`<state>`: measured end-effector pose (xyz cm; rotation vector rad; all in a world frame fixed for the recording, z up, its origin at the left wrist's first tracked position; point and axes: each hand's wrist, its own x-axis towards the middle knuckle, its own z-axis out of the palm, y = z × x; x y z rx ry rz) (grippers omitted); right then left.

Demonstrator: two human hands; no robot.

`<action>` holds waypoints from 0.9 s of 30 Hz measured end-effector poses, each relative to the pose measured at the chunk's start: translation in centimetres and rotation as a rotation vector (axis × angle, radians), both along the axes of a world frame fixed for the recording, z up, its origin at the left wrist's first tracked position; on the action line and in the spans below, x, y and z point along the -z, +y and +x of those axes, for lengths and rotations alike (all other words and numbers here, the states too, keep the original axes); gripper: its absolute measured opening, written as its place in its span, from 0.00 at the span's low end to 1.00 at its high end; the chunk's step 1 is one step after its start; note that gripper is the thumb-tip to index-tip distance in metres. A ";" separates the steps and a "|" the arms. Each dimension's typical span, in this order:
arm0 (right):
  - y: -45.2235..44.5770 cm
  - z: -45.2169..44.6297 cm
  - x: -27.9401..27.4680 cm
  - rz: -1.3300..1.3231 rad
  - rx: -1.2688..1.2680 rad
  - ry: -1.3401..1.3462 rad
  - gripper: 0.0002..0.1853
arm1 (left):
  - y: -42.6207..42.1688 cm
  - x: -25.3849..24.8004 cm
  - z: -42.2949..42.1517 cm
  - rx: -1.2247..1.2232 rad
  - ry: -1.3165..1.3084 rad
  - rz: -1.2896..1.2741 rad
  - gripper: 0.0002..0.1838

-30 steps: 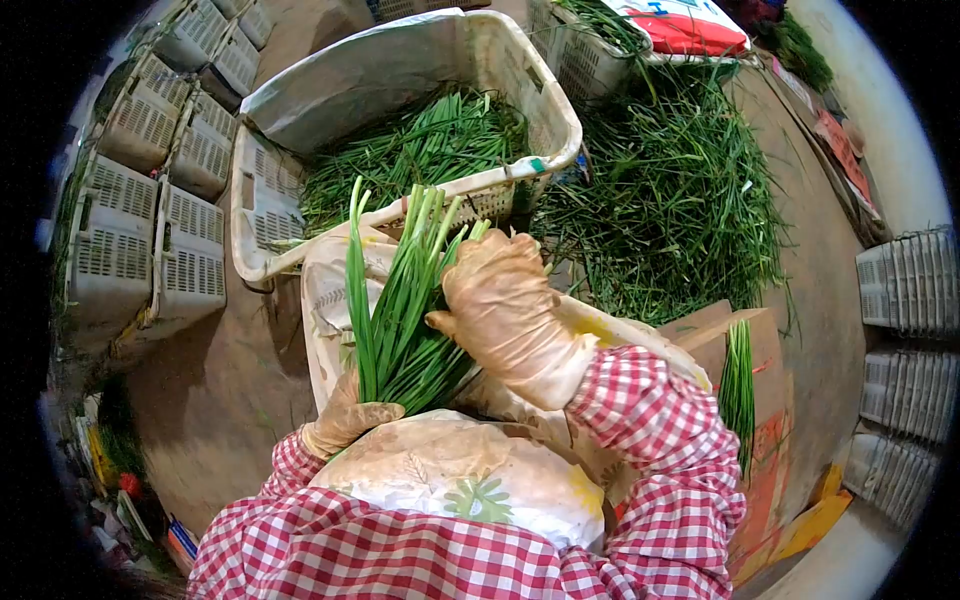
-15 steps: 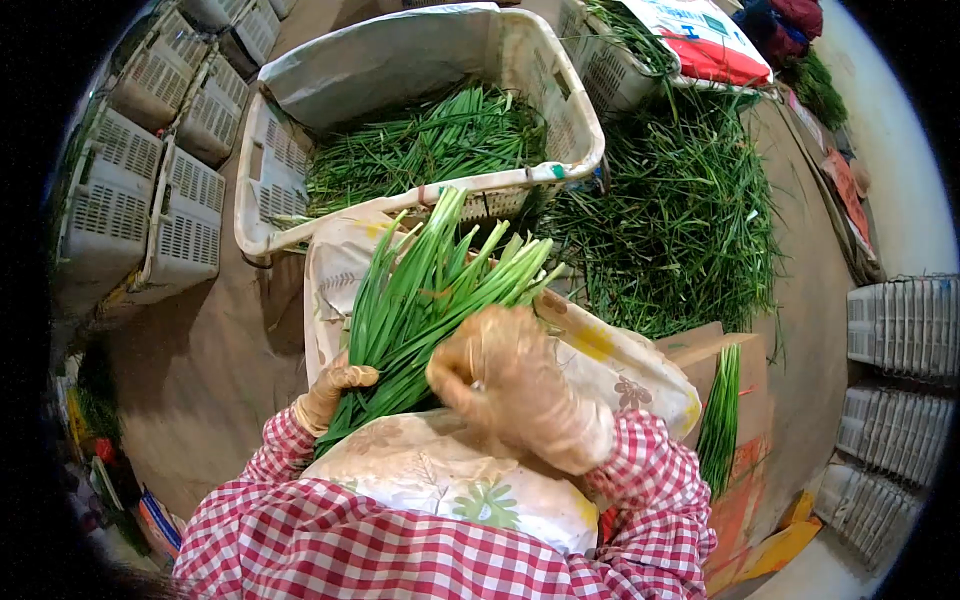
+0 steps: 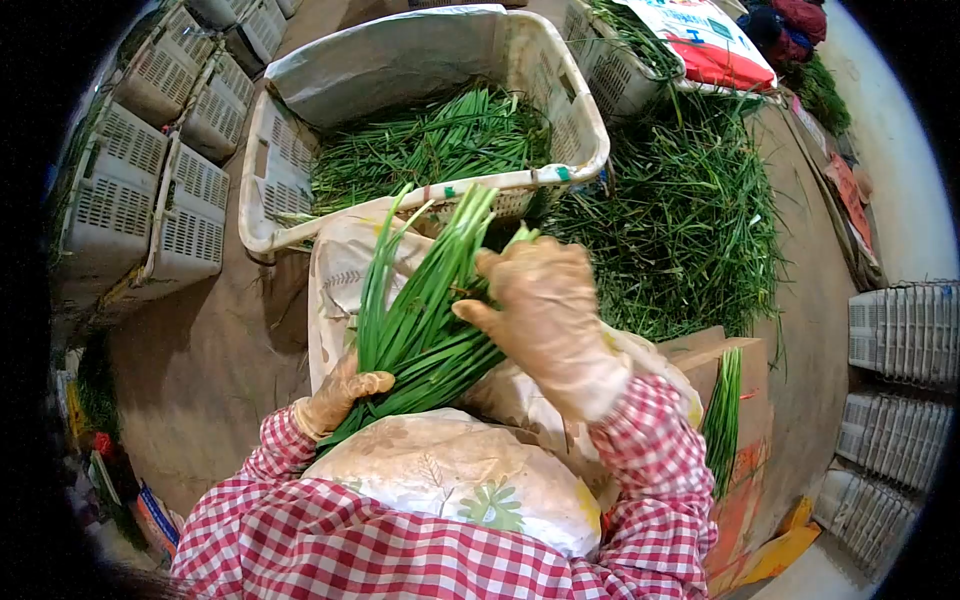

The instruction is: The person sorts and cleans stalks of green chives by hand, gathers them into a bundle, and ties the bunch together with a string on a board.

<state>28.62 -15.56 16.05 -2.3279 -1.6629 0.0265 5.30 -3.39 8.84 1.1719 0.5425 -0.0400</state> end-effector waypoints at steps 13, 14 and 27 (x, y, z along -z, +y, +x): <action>-2.2 -4.2 -5.2 -0.025 -0.419 0.902 0.08 | 2.4 3.2 1.4 -0.114 -0.120 -0.956 0.29; -2.8 -3.5 -6.3 0.058 -0.446 1.042 0.09 | 2.3 3.3 1.3 -0.116 -0.120 -0.957 0.29; -4.0 5.1 2.0 0.481 0.320 0.564 0.08 | -0.3 0.6 2.2 0.003 -0.078 -0.180 0.29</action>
